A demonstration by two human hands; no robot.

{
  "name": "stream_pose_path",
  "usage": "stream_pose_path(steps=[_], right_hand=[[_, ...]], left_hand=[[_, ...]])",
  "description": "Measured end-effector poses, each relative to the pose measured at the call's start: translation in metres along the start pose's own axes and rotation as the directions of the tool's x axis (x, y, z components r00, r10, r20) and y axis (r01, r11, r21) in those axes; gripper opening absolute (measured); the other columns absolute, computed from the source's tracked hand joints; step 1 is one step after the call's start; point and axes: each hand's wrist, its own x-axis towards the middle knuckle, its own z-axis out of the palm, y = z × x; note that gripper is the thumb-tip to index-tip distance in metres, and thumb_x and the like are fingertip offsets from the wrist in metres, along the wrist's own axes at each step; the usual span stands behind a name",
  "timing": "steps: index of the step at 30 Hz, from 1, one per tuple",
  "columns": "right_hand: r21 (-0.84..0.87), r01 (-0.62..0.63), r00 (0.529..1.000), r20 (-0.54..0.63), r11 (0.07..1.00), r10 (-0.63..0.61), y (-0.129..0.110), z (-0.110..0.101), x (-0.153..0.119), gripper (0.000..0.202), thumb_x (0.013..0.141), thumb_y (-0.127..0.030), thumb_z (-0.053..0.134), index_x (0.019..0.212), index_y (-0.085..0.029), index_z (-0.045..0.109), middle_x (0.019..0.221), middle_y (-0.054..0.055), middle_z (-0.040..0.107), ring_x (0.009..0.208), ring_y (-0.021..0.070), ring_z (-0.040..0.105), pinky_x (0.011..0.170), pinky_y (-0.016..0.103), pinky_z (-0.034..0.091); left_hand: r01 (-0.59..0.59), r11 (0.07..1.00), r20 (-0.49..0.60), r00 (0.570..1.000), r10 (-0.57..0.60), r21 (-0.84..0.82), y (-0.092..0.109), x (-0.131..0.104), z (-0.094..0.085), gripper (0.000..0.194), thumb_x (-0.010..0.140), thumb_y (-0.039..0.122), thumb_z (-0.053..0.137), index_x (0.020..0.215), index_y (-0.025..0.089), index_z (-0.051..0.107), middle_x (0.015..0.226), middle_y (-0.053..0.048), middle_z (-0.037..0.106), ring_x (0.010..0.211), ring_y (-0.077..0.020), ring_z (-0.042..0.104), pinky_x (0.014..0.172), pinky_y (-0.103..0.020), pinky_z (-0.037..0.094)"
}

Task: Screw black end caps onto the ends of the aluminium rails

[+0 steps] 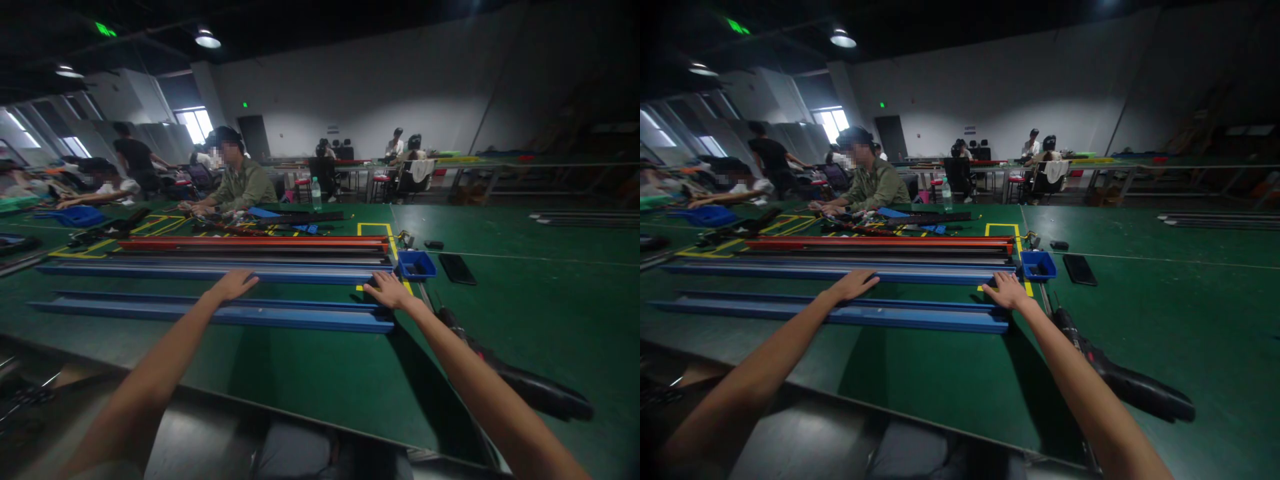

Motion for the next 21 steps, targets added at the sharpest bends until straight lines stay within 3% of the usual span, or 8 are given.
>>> stream_pose_path(steps=[4, 8, 12, 21], right_hand=[[-0.004, 0.016, 1.0, 0.015, 1.0, -0.016, 0.002, -0.003, -0.009, 0.095, 0.103, -0.078, 0.029, 0.165, -0.007, 0.043, 0.171, 0.023, 0.04, 0.16, 0.0404, 0.035, 0.133, 0.053, 0.022], [-0.006, 0.02, 0.999, 0.043, 1.0, -0.02, 0.003, -0.006, -0.019, 0.097, 0.103, -0.078, 0.031, 0.165, -0.004, 0.043, 0.171, 0.024, 0.04, 0.159, 0.0427, 0.037, 0.132, 0.052, 0.026], [-0.003, 0.028, 0.998, 0.053, 1.0, -0.028, 0.003, -0.007, -0.027, 0.096, 0.103, -0.078, 0.032, 0.166, -0.007, 0.041, 0.172, 0.022, 0.039, 0.16, 0.0411, 0.034, 0.133, 0.05, 0.025], [0.036, 0.033, 0.997, 0.067, 0.999, -0.036, -0.001, -0.008, -0.046, 0.103, 0.099, -0.085, 0.034, 0.165, -0.006, 0.044, 0.169, 0.025, 0.043, 0.157, 0.0445, 0.039, 0.13, 0.054, 0.03]], left_hand=[[-0.009, 1.0, 0.026, 1.0, 0.01, -0.016, -0.003, -0.008, 0.001, 0.046, 0.105, 0.048, 0.06, 0.138, 0.016, 0.063, 0.141, -0.014, 0.066, 0.127, -0.0278, 0.065, 0.109, -0.052, 0.055], [0.004, 1.0, 0.037, 0.999, -0.003, -0.027, -0.006, -0.018, 0.004, 0.074, 0.105, 0.064, 0.031, 0.142, 0.011, 0.065, 0.15, -0.018, 0.065, 0.144, -0.0316, 0.057, 0.126, -0.048, 0.04], [0.015, 1.0, 0.04, 0.999, -0.014, -0.024, -0.006, -0.026, 0.004, 0.089, 0.098, 0.074, 0.021, 0.142, 0.01, 0.065, 0.151, -0.018, 0.064, 0.145, -0.0319, 0.057, 0.128, -0.047, 0.036], [0.008, 1.0, 0.042, 0.999, -0.007, -0.019, -0.003, -0.044, 0.0, 0.078, 0.099, 0.067, 0.023, 0.139, 0.017, 0.069, 0.148, -0.012, 0.068, 0.142, -0.0306, 0.06, 0.127, -0.048, 0.036]])
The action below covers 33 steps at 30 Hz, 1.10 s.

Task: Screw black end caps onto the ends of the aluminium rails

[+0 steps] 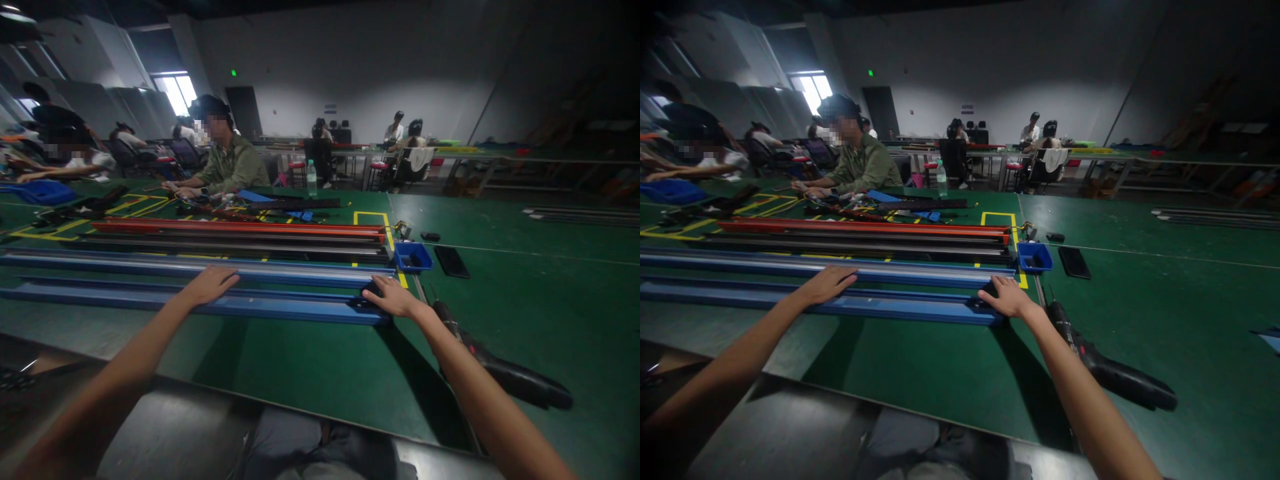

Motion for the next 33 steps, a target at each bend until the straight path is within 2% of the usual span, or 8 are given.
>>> stream_pose_path(steps=[4, 9, 16, 22, 27, 33], right_hand=[[0.028, 0.026, 1.0, 0.017, 0.999, -0.026, -0.001, 0.0, -0.013, 0.108, 0.096, -0.088, 0.04, 0.166, -0.006, 0.043, 0.171, 0.024, 0.04, 0.159, 0.0434, 0.037, 0.132, 0.053, 0.026], [0.05, 0.033, 0.999, 0.029, 0.998, -0.035, -0.002, 0.003, -0.027, 0.114, 0.091, -0.091, 0.047, 0.168, -0.007, 0.04, 0.173, 0.024, 0.035, 0.162, 0.0431, 0.031, 0.133, 0.055, 0.024], [0.044, 0.037, 0.999, 0.023, 0.998, -0.038, -0.004, 0.006, -0.04, 0.123, 0.085, -0.095, 0.051, 0.168, -0.006, 0.038, 0.173, 0.026, 0.035, 0.161, 0.0451, 0.03, 0.132, 0.059, 0.025], [0.007, 0.061, 0.998, -0.014, 0.998, -0.061, -0.006, 0.019, -0.051, 0.126, 0.08, -0.088, 0.066, 0.169, -0.005, 0.034, 0.172, 0.029, 0.035, 0.161, 0.0465, 0.031, 0.132, 0.063, 0.023], [-0.02, 0.072, 0.996, -0.051, 0.997, -0.072, -0.006, 0.026, -0.055, 0.123, 0.083, -0.086, 0.066, 0.169, -0.004, 0.035, 0.171, 0.029, 0.036, 0.161, 0.0446, 0.032, 0.133, 0.061, 0.022], [-0.04, 0.08, 0.991, -0.103, 0.996, -0.084, -0.009, 0.036, -0.067, 0.118, 0.086, -0.078, 0.067, 0.169, -0.002, 0.032, 0.172, 0.029, 0.035, 0.162, 0.0446, 0.029, 0.133, 0.063, 0.02]], left_hand=[[-0.01, 1.0, -0.019, 1.0, 0.01, 0.006, -0.004, -0.011, 0.007, 0.08, 0.098, 0.064, 0.025, 0.14, 0.012, 0.068, 0.148, -0.016, 0.067, 0.141, -0.0339, 0.059, 0.127, -0.052, 0.033], [-0.035, 0.999, -0.051, 0.998, 0.034, -0.012, -0.014, -0.019, 0.015, 0.081, 0.098, 0.069, 0.022, 0.133, 0.018, 0.073, 0.138, -0.014, 0.074, 0.134, -0.0359, 0.063, 0.124, -0.056, 0.036], [-0.078, 0.996, -0.125, 0.99, 0.072, -0.045, -0.023, -0.031, 0.026, 0.079, 0.1, 0.071, 0.025, 0.129, 0.019, 0.076, 0.132, -0.014, 0.076, 0.129, -0.0344, 0.064, 0.119, -0.052, 0.042], [-0.093, 0.994, -0.194, 0.978, 0.082, -0.049, -0.032, -0.043, 0.041, 0.068, 0.104, 0.06, 0.032, 0.132, 0.015, 0.074, 0.127, -0.018, 0.075, 0.12, -0.0322, 0.065, 0.113, -0.051, 0.046], [-0.08, 0.996, -0.252, 0.965, 0.07, -0.031, -0.034, -0.05, 0.052, 0.067, 0.105, 0.06, 0.031, 0.131, 0.015, 0.073, 0.123, -0.018, 0.073, 0.119, -0.0313, 0.062, 0.112, -0.05, 0.046], [-0.069, 0.997, -0.311, 0.948, 0.07, 0.014, -0.03, -0.057, 0.057, 0.069, 0.104, 0.058, 0.029, 0.127, 0.013, 0.075, 0.118, -0.021, 0.073, 0.116, -0.0346, 0.063, 0.108, -0.054, 0.047]])
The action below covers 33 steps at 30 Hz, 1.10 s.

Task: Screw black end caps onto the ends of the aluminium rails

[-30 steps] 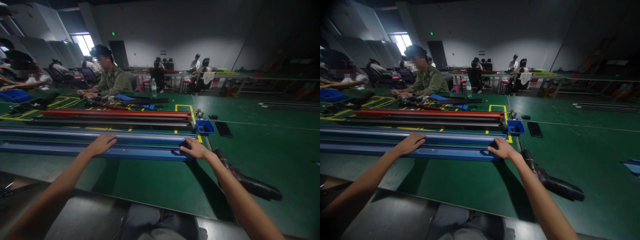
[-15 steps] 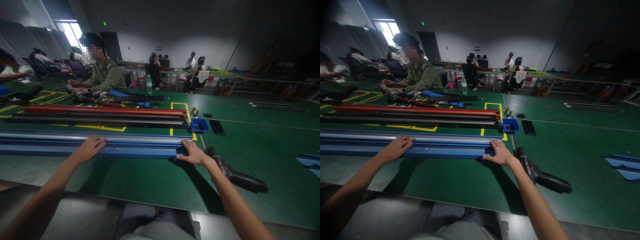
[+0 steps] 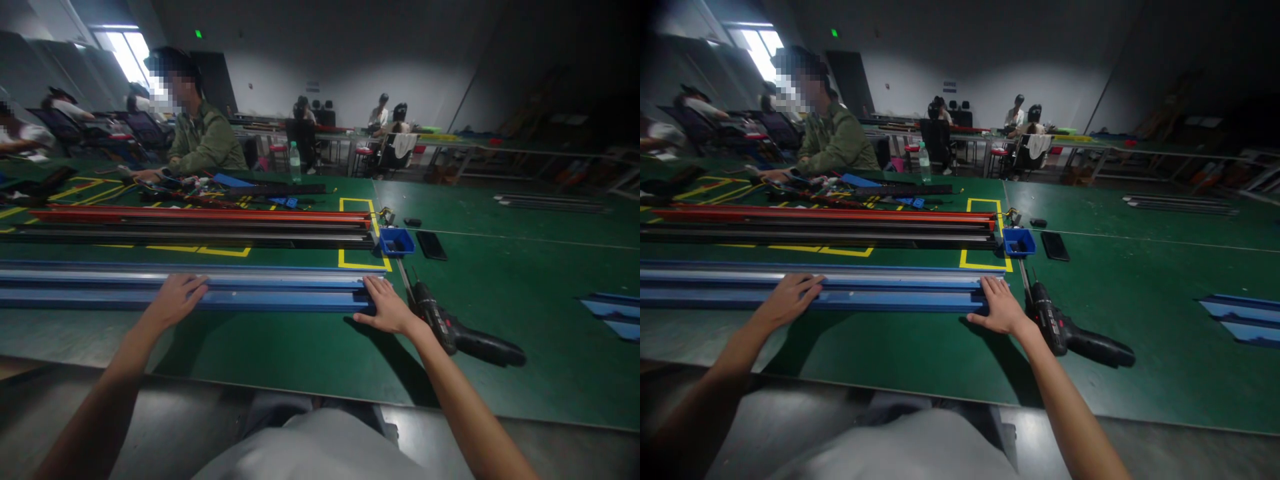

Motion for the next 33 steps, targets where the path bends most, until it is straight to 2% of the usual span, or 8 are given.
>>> stream_pose_path(steps=[9, 12, 14, 17, 20, 22, 26, 33], right_hand=[[-0.047, 0.029, 0.992, -0.119, 0.998, -0.034, -0.003, 0.022, -0.018, 0.112, 0.096, -0.066, 0.063, 0.175, -0.007, 0.01, 0.178, 0.024, 0.021, 0.167, 0.0399, 0.012, 0.134, 0.063, 0.018], [-0.058, 0.012, 0.985, -0.172, 0.998, -0.022, -0.006, 0.023, -0.022, 0.116, 0.098, -0.065, 0.061, 0.174, -0.006, -0.002, 0.179, 0.025, 0.012, 0.167, 0.0398, 0.005, 0.134, 0.062, 0.02], [-0.074, -0.004, 0.972, -0.235, 0.997, -0.013, -0.012, 0.021, -0.026, 0.114, 0.099, -0.065, 0.058, 0.174, -0.007, -0.004, 0.18, 0.024, 0.009, 0.168, 0.0401, 0.003, 0.133, 0.063, 0.021], [-0.081, -0.078, 0.941, -0.336, 0.994, 0.047, -0.025, 0.02, -0.035, 0.098, 0.104, -0.062, 0.051, 0.173, -0.006, 0.011, 0.176, 0.026, 0.026, 0.166, 0.0412, 0.019, 0.131, 0.063, 0.026], [0.001, -0.254, 0.888, -0.396, 0.967, 0.234, -0.039, 0.023, -0.042, 0.075, 0.106, -0.06, 0.046, 0.158, -0.005, 0.047, 0.149, 0.028, 0.059, 0.143, 0.0433, 0.053, 0.12, 0.061, 0.043], [0.082, -0.328, 0.868, -0.368, 0.941, 0.334, -0.044, 0.028, -0.043, 0.066, 0.107, -0.057, 0.043, 0.145, -0.005, 0.058, 0.132, 0.027, 0.068, 0.127, 0.0417, 0.063, 0.111, 0.058, 0.05], [0.253, -0.316, 0.872, -0.302, 0.914, 0.385, -0.043, 0.035, -0.034, 0.065, 0.107, -0.056, 0.042, 0.142, -0.003, 0.059, 0.131, 0.028, 0.067, 0.126, 0.0409, 0.064, 0.111, 0.055, 0.051], [0.304, -0.298, 0.869, -0.306, 0.905, 0.389, -0.04, 0.04, -0.021, 0.057, 0.108, -0.05, 0.04, 0.141, -0.009, 0.06, 0.123, 0.025, 0.069, 0.122, 0.0402, 0.066, 0.11, 0.056, 0.053]], left_hand=[[-0.03, 0.999, -0.031, 0.999, 0.03, 0.021, 0.003, -0.01, -0.004, 0.057, 0.103, 0.054, 0.035, 0.129, 0.021, 0.074, 0.119, -0.017, 0.074, 0.116, -0.0358, 0.066, 0.105, -0.056, 0.049], [-0.082, 0.996, -0.029, 0.996, 0.082, 0.02, 0.001, -0.017, -0.011, 0.053, 0.102, 0.049, 0.041, 0.145, 0.028, 0.063, 0.138, -0.015, 0.068, 0.13, -0.0344, 0.062, 0.113, -0.056, 0.047], [-0.133, 0.988, -0.038, 0.99, 0.136, 0.075, -0.005, -0.026, -0.019, 0.059, 0.102, 0.048, 0.045, 0.155, 0.024, 0.053, 0.153, -0.017, 0.058, 0.142, -0.0357, 0.054, 0.119, -0.057, 0.043], [-0.158, 0.974, -0.031, 0.986, 0.165, 0.162, -0.027, -0.047, -0.033, 0.064, 0.099, 0.054, 0.047, 0.144, 0.01, 0.059, 0.144, -0.026, 0.062, 0.132, -0.0393, 0.06, 0.115, -0.058, 0.046], [-0.139, 0.965, 0.02, 0.99, 0.138, 0.224, -0.059, -0.071, -0.044, 0.057, 0.097, 0.055, 0.045, 0.127, 0.013, 0.068, 0.129, -0.024, 0.071, 0.115, -0.0384, 0.068, 0.104, -0.056, 0.053], [-0.131, 0.966, 0.089, 0.989, 0.114, 0.223, -0.081, -0.082, -0.048, 0.058, 0.095, 0.055, 0.043, 0.125, 0.012, 0.069, 0.123, -0.024, 0.074, 0.112, -0.0381, 0.07, 0.102, -0.055, 0.054], [-0.102, 0.978, 0.153, 0.985, 0.074, 0.184, -0.107, -0.086, -0.048, 0.049, 0.096, 0.051, 0.044, 0.119, 0.015, 0.07, 0.111, -0.021, 0.078, 0.104, -0.0351, 0.073, 0.099, -0.051, 0.056], [-0.074, 0.983, 0.182, 0.982, 0.043, 0.167, -0.11, -0.077, -0.045, 0.031, 0.098, 0.043, 0.041, 0.093, 0.023, 0.064, 0.09, -0.014, 0.078, 0.086, -0.0309, 0.074, 0.082, -0.041, 0.056]])
